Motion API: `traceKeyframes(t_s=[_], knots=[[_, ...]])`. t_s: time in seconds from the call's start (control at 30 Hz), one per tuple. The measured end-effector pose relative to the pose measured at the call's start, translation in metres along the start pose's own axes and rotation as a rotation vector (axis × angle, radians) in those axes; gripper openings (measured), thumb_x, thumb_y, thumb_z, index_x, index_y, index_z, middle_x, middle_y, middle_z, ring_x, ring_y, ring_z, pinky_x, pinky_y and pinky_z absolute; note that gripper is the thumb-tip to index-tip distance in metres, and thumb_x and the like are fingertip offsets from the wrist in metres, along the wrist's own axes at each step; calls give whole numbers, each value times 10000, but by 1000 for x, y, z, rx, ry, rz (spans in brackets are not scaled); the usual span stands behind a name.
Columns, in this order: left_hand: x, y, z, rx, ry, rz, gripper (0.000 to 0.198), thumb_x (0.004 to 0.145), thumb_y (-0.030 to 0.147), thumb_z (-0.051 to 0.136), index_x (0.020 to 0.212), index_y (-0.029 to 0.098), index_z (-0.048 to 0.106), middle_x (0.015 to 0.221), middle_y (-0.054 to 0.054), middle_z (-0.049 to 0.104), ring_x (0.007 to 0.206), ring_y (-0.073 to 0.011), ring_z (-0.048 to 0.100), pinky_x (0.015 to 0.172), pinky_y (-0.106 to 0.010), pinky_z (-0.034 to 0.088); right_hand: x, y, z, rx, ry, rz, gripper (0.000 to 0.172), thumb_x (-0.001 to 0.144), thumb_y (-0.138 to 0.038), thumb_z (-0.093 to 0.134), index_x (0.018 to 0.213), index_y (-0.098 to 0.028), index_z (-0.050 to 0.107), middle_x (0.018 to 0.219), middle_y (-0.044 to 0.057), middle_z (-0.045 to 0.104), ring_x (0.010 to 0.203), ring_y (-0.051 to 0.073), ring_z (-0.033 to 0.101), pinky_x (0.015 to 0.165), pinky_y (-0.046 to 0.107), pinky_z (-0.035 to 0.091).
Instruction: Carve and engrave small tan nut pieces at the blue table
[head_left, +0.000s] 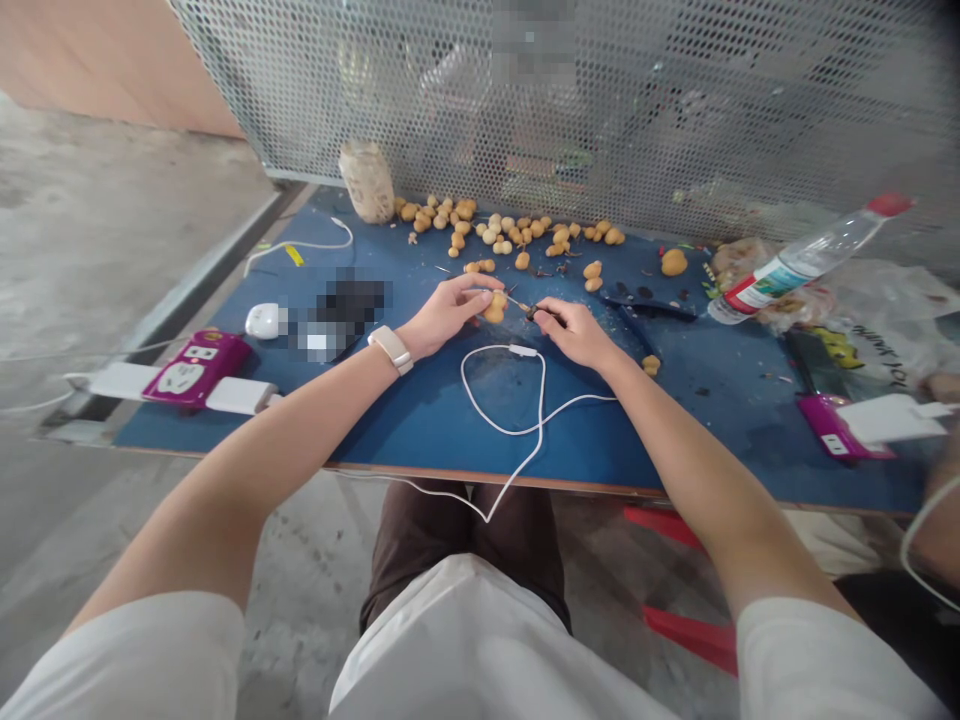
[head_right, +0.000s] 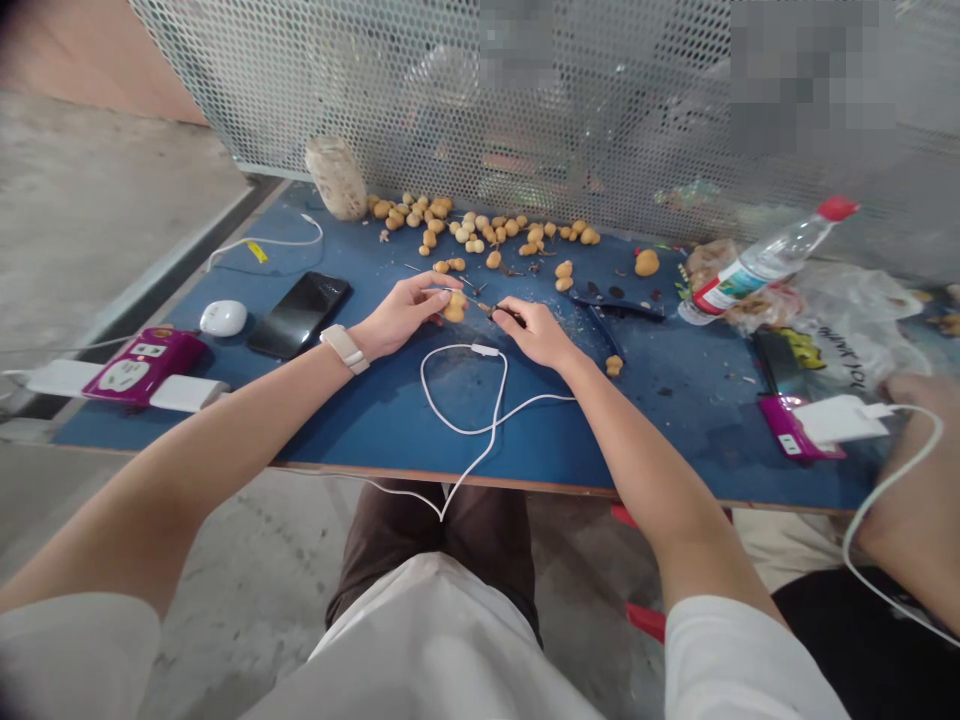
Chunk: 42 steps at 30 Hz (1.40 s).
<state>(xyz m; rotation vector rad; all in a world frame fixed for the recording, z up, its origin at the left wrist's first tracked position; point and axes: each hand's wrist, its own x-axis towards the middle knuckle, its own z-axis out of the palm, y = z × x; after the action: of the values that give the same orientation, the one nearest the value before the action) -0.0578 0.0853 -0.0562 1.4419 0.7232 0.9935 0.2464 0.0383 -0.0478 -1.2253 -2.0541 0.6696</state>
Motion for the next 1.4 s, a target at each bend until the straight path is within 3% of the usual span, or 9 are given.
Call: traceKeyframes(t_s=[0.47,0.73,0.97,1.4], knots=[[1,-2,-2,-19,-3,-5,289,1164,350,998,1388,193,905,1241,-120,981,1026,-185,873,828,-273,630,1,-1,-1,-15,-4,-3,1038,1026,-1259,468,1029,-264,761,821,35,716,758,255,614,778,427,454],[0,-1,-2,-21,-8,-2,310,1170,375,983,1415,208,892,1331,-125,989,1072,-196,894,837,-276,622,1,-4,0,1,-23,11,949,1064,-1192,546,1012,-266,747,836,35,723,767,250,601,791,426,450],[1,-1,-2,-3,-7,-10,315,1159,394,995,1384,211,873,1240,-99,991,1010,-178,872,859,-278,619,1,-6,-1,-5,-26,-11,998,1069,-1209,490,1060,-250,767,894,59,764,798,258,606,812,432,449],[3,-5,-2,-54,0,-9,346,1125,457,1048,1353,238,904,1257,-98,994,984,-174,881,815,-267,617,1,-4,-4,-14,-34,-16,971,1064,-1198,535,1026,-259,780,852,43,743,782,247,575,781,414,452]])
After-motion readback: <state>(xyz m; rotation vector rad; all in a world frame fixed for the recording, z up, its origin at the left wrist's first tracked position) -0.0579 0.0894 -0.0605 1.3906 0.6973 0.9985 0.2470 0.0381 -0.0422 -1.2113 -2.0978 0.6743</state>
